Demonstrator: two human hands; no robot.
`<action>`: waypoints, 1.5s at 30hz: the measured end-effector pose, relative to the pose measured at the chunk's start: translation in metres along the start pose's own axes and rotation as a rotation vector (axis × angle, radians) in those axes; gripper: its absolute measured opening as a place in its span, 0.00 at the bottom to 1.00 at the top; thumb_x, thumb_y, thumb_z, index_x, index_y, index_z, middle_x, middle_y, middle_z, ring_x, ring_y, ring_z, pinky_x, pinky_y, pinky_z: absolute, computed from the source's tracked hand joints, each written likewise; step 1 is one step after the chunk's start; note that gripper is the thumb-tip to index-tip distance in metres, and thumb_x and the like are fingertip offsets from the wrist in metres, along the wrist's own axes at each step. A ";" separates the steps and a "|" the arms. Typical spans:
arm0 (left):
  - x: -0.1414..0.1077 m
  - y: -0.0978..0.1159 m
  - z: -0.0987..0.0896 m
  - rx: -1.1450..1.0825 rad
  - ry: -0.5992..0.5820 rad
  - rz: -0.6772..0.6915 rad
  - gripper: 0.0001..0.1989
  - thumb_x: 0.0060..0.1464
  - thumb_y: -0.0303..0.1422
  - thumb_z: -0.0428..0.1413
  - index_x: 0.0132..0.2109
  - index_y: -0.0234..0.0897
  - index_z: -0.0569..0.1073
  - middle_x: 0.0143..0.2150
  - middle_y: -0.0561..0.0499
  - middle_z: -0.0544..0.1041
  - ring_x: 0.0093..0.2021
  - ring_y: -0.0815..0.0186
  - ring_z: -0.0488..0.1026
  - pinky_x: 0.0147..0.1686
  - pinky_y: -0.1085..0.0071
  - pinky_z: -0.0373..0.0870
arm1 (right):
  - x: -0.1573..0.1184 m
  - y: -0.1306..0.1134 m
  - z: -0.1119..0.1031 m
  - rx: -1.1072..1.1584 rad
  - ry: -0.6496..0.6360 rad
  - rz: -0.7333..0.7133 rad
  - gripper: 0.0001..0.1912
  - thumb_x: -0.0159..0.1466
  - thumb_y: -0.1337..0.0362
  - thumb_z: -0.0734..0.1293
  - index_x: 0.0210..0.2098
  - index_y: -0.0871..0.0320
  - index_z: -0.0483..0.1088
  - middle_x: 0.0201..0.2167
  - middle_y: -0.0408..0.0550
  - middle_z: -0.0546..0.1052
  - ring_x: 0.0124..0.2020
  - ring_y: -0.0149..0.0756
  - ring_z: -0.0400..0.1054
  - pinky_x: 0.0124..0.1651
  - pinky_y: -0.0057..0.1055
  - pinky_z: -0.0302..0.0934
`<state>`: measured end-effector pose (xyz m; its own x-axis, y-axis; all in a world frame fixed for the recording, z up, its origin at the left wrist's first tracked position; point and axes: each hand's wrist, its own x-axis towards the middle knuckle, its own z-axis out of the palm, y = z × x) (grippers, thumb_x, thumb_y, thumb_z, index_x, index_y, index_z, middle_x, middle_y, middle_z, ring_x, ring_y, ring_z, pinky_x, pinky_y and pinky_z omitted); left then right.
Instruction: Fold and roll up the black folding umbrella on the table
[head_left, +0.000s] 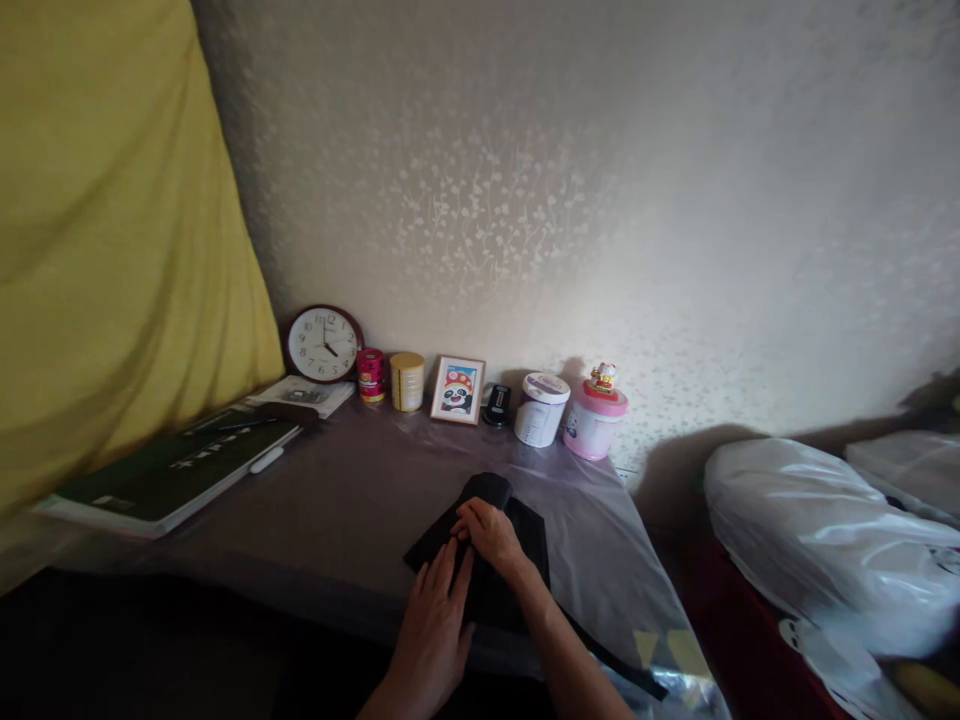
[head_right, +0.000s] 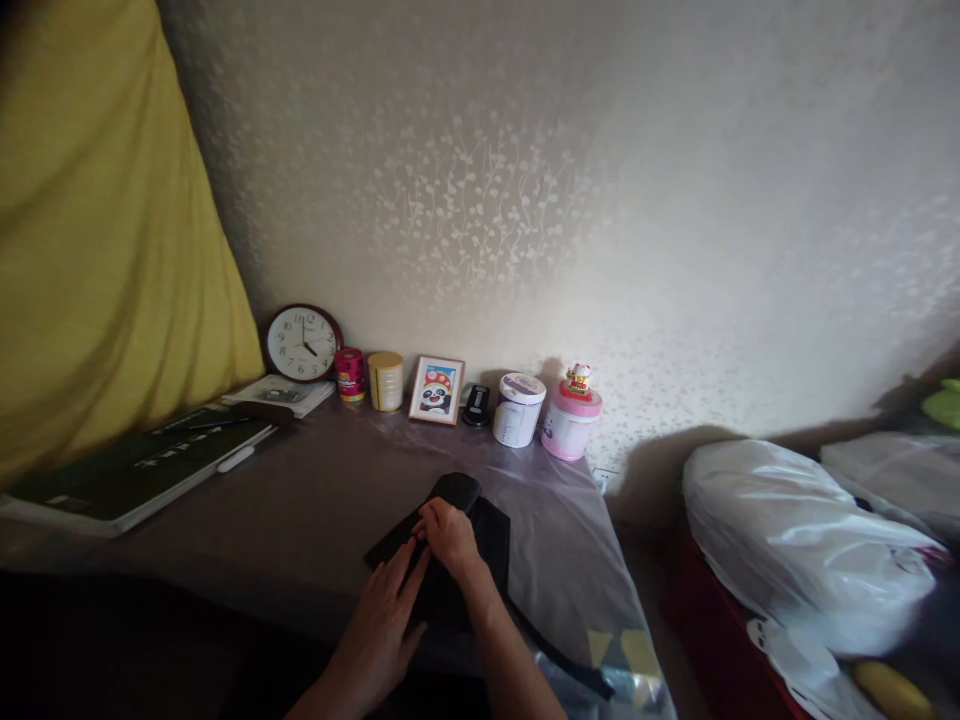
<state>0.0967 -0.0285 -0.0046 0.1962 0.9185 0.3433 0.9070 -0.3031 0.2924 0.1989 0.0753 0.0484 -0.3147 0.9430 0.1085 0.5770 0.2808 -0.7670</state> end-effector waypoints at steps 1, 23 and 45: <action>-0.001 -0.002 0.004 -0.010 -0.013 -0.023 0.41 0.42 0.20 0.47 0.65 0.37 0.44 0.66 0.40 0.50 0.64 0.54 0.50 0.58 0.52 0.55 | -0.004 -0.001 0.001 -0.026 0.019 -0.031 0.13 0.65 0.63 0.55 0.31 0.55 0.70 0.26 0.42 0.78 0.28 0.30 0.72 0.32 0.24 0.60; -0.001 0.008 0.006 -0.026 -0.282 -0.234 0.41 0.42 0.13 0.39 0.65 0.29 0.41 0.64 0.36 0.55 0.62 0.57 0.54 0.58 0.60 0.54 | 0.046 0.056 -0.015 -0.371 0.065 -0.420 0.17 0.67 0.66 0.54 0.34 0.53 0.74 0.38 0.44 0.78 0.51 0.35 0.63 0.59 0.39 0.45; 0.000 0.012 -0.009 0.014 -0.243 -0.178 0.42 0.43 0.13 0.40 0.65 0.29 0.36 0.60 0.36 0.60 0.57 0.59 0.61 0.55 0.65 0.58 | 0.004 0.051 -0.015 -0.349 0.354 -0.317 0.15 0.64 0.68 0.57 0.45 0.59 0.71 0.49 0.54 0.73 0.53 0.39 0.63 0.56 0.41 0.54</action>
<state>0.1044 -0.0345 0.0067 0.1159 0.9912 0.0637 0.9399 -0.1302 0.3157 0.2380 0.0960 0.0193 -0.2761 0.7887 0.5493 0.7288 0.5444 -0.4153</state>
